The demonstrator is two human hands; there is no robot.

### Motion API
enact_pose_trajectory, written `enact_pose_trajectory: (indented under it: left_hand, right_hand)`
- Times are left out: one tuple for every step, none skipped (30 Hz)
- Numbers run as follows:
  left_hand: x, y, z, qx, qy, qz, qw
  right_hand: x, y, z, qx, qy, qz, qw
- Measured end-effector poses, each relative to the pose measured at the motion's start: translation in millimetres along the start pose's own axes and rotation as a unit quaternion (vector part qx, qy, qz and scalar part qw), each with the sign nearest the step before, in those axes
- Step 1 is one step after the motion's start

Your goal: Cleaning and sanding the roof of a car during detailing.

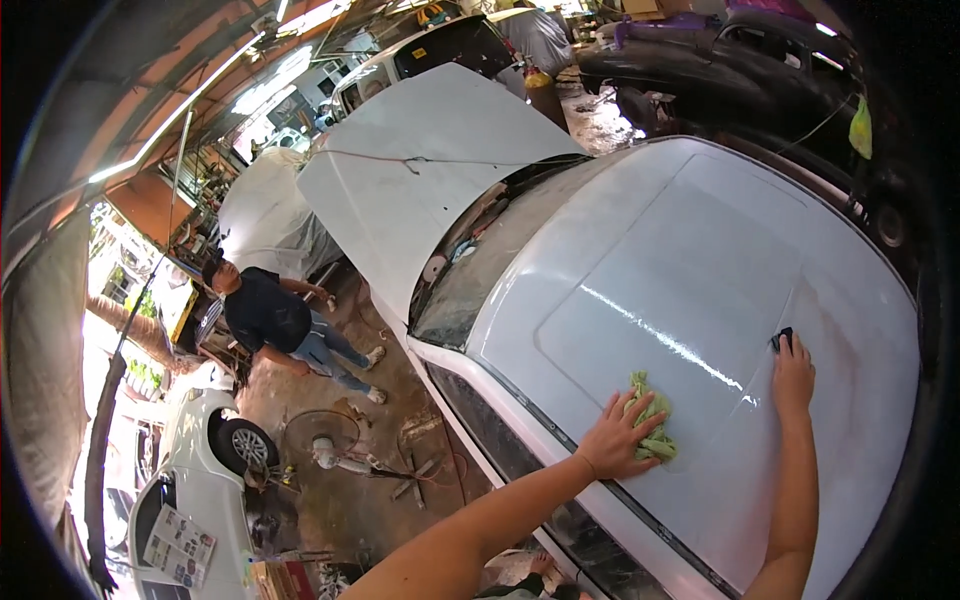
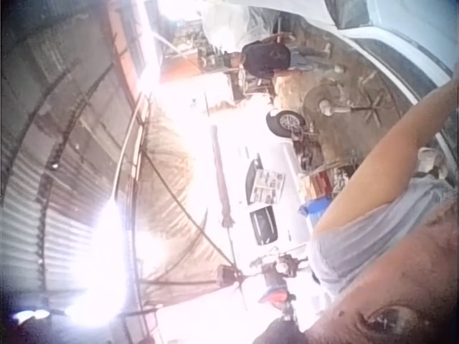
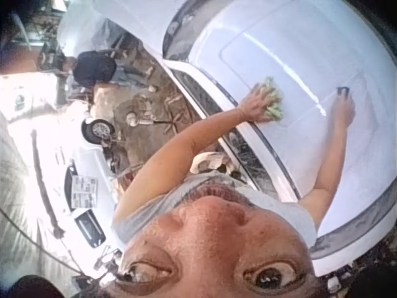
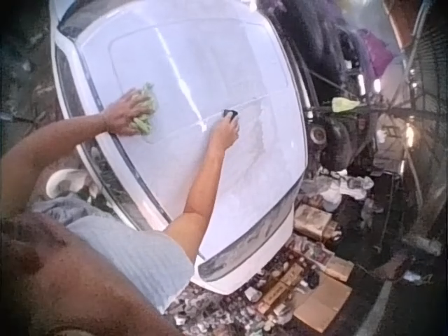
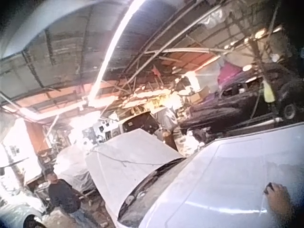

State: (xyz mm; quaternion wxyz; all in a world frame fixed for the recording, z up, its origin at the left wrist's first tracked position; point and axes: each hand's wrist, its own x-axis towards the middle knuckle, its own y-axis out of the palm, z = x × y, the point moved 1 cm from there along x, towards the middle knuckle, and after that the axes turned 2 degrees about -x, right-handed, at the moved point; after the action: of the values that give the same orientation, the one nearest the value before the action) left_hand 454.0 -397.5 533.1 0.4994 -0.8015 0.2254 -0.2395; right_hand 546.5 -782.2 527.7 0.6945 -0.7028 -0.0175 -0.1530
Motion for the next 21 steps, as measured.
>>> enact_pose_trajectory:
  left_hand:
    - [0.7, -2.2, 2.9, 0.003, -0.001, -0.003, 1.0]
    - [-0.4, 1.9, -0.6, -0.004, 0.01, -0.011, 1.0]
    - [4.5, 5.3, -2.3, -0.01, 0.023, -0.021, 0.999]
    - [7.5, 6.4, -2.1, -0.011, 0.022, -0.022, 0.999]
    - [5.3, 6.3, -4.5, -0.011, 0.018, -0.021, 1.0]
    - [6.8, 5.8, -5.6, -0.011, 0.02, -0.023, 0.999]
    - [8.0, 6.2, -5.4, -0.011, 0.018, -0.024, 0.999]
    - [6.3, 6.4, -7.1, -0.015, 0.016, -0.023, 1.0]
    - [6.1, 4.1, -4.7, -0.015, 0.016, -0.023, 0.999]
    - [5.9, 3.3, -4.5, -0.015, 0.019, -0.023, 0.999]
    - [4.6, 5.4, -7.2, -0.019, 0.015, -0.018, 1.0]
    - [7.9, 7.8, -9.9, -0.025, 0.017, -0.016, 0.999]
    - [3.7, 10.7, -7.1, -0.026, 0.021, -0.021, 0.999]
    - [-1.3, 13.6, -0.7, -0.021, 0.019, -0.026, 0.999]
    - [-8.4, 10.1, 8.2, -0.012, 0.006, -0.031, 0.999]
    - [-9.8, 6.4, 8.9, -0.012, -0.002, -0.038, 0.999]
    - [-8.0, 7.1, 4.7, -0.017, 0.005, -0.034, 0.999]
    - [-6.9, 7.2, 1.9, -0.019, 0.009, -0.029, 0.999]
    - [-9.2, 5.4, -1.4, -0.023, 0.004, -0.026, 0.999]
    - [-4.2, 4.3, -2.1, -0.024, 0.005, -0.022, 0.999]
    - [-1.6, 2.3, -3.0, -0.022, 0.006, -0.019, 1.0]
  right_hand:
    - [6.8, 4.0, -4.6, -0.006, -0.012, -0.009, 1.0]
    - [19.0, 7.4, -18.3, -0.01, -0.011, -0.009, 1.0]
    - [47.0, 10.8, -34.3, -0.023, 0.022, -0.004, 0.999]
    - [71.6, 12.4, -39.3, -0.032, 0.05, 0.004, 0.998]
    - [89.9, 11.3, -35.2, -0.03, 0.044, 0.01, 0.999]
    - [111.0, 3.9, -33.5, -0.032, 0.078, 0.024, 0.996]
    - [121.0, 1.2, -31.8, -0.034, 0.112, 0.038, 0.992]
    - [115.4, -0.6, -27.0, -0.035, 0.11, 0.04, 0.993]
    - [109.3, -2.3, -15.5, -0.044, 0.11, 0.03, 0.992]
    - [101.2, -6.1, -8.0, -0.055, 0.112, 0.021, 0.992]
    - [83.0, -1.2, -6.6, -0.044, 0.089, 0.01, 0.995]
    - [56.5, 2.9, -12.6, -0.037, 0.07, -0.005, 0.997]
    - [22.5, 6.5, -3.7, -0.017, 0.057, -0.034, 0.998]
    - [-9.3, 7.0, 10.3, 0.002, 0.055, -0.029, 0.998]
    - [-45.9, -0.8, 42.8, 0.019, 0.045, -0.015, 0.999]
    - [-72.8, -9.5, 56.1, 0.029, 0.038, 0.003, 0.999]
    - [-80.2, -9.9, 45.9, 0.021, 0.037, 0.005, 0.999]
    - [-84.3, -8.3, 39.3, 0.014, 0.031, -0.006, 0.999]
    - [-90.8, -5.9, 35.8, 0.01, 0.027, -0.013, 0.999]
    - [-67.4, -3.1, 23.8, -0.012, 0.023, -0.035, 0.999]
    - [-37.5, 1.2, 9.9, -0.012, 0.028, -0.046, 0.999]
